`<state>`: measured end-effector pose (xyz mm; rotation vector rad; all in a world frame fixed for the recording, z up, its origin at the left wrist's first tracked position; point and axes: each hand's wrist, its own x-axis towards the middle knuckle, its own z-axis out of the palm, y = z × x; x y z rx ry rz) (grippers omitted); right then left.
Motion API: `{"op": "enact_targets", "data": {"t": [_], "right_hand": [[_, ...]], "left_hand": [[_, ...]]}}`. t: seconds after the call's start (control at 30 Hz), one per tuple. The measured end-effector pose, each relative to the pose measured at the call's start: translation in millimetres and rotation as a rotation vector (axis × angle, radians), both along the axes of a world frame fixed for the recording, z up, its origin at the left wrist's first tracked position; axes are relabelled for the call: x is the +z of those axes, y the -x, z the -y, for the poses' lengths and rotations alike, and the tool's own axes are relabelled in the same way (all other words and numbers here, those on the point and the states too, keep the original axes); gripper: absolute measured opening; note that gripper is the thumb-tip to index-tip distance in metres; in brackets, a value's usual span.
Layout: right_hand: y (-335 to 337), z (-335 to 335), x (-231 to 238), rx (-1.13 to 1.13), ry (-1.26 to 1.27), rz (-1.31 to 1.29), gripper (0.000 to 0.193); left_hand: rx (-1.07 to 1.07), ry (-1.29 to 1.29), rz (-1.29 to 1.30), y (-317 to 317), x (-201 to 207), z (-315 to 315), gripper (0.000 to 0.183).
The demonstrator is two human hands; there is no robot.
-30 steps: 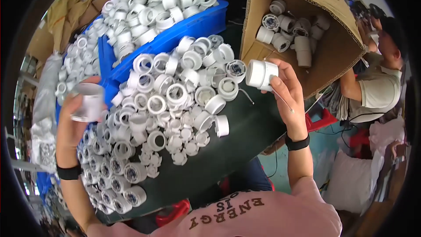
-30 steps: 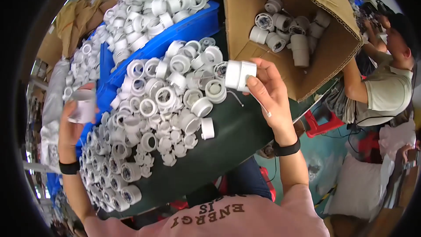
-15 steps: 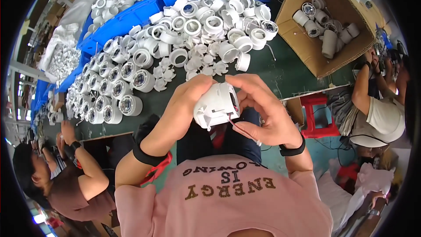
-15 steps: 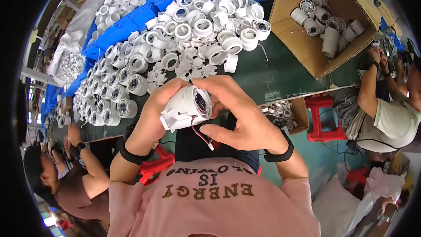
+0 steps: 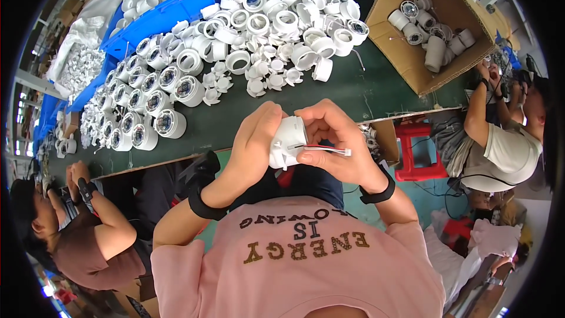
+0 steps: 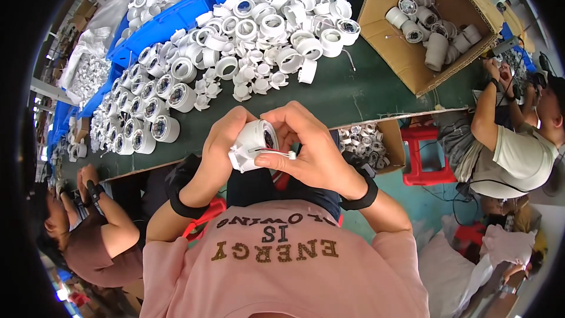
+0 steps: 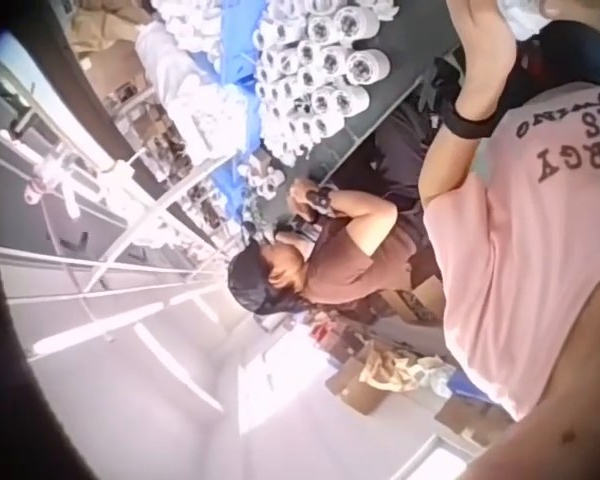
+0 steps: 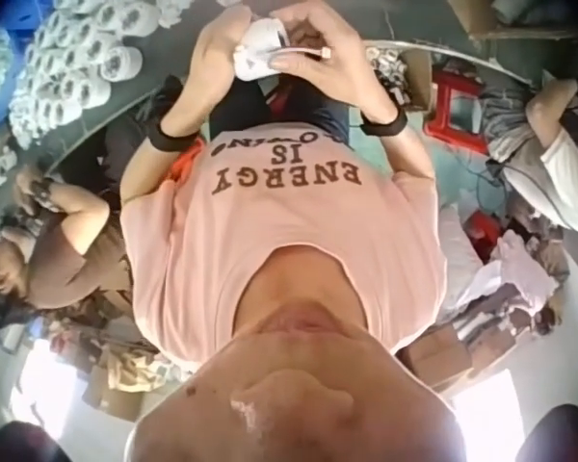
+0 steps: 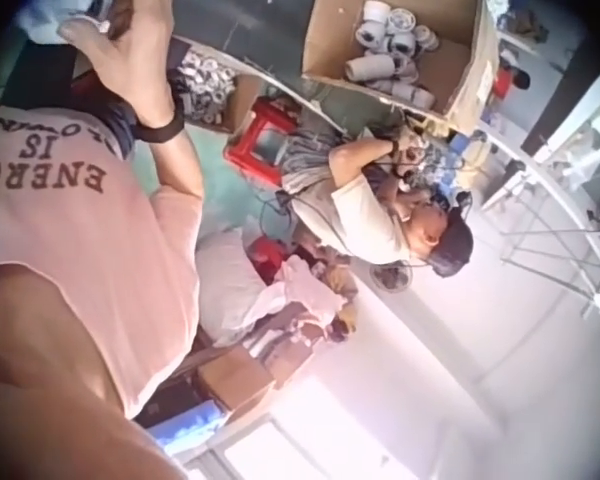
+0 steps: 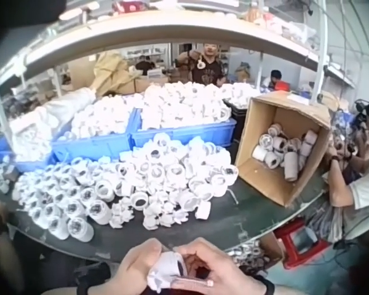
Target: The person assembles camera components by hand, fitting internal modules into housings and tucking in wires before joining them with bases. The completed units are then placed into a cardboard box, and the process is repeated with new components.
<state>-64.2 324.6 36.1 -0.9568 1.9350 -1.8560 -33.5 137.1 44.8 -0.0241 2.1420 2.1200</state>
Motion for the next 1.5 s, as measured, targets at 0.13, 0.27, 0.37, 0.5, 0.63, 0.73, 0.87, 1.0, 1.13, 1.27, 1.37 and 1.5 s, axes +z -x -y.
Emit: {"op": "enact_targets", "data": {"t": [0.13, 0.27, 0.37, 0.5, 0.63, 0.73, 0.87, 1.0, 1.13, 1.27, 1.37, 1.5], "right_hand": [[-6, 0, -4, 0.014, -0.019, 0.072, 0.061], [-12, -2, -1, 0.052, 0.004, 0.114, 0.058], [-14, -1, -5, -0.002, -0.037, 0.074, 0.057], [-17, 2, -3, -0.038, -0.029, 0.110, 0.056], [-10, 13, -8, -0.177, -0.019, 0.057, 0.053], [-9, 30, -1, -0.167, -0.219, -0.148, 0.056], [13, 30, 4, -0.056, -0.302, -0.329, 0.064], [108, -38, -3, -0.895, -0.643, -0.484, 0.061], [226, -137, -36, -1.686, -1.116, -0.530, 0.078], [278, -179, -39, -1.937, -1.138, -0.358, 0.069], [283, -171, -34, -1.773, -1.138, -0.154, 0.062], [314, -217, -83, -1.861, -1.274, -0.240, 0.055]], "left_hand": [[-0.016, -0.097, 0.062, -4, -6, 2, 0.038], [-0.083, -0.114, 0.111, -4, -10, 6, 0.039], [-0.073, -0.112, 0.054, -4, -11, 6, 0.039], [-0.078, -0.065, 0.014, -2, -21, 10, 0.040], [0.187, -0.391, 0.064, -18, -24, 14, 0.041], [0.217, -0.109, -0.253, -37, -23, -4, 0.050], [0.424, -0.208, 0.017, -43, -53, 31, 0.052], [0.571, -0.253, 0.096, -70, -61, 103, 0.034], [0.511, -0.042, 0.122, -60, -54, 141, 0.021], [0.419, 0.542, -0.300, -42, -73, 148, 0.026], [0.558, 0.861, -0.230, -33, -62, 139, 0.023], [0.718, 1.144, -0.400, -14, -53, 127, 0.021]]}}
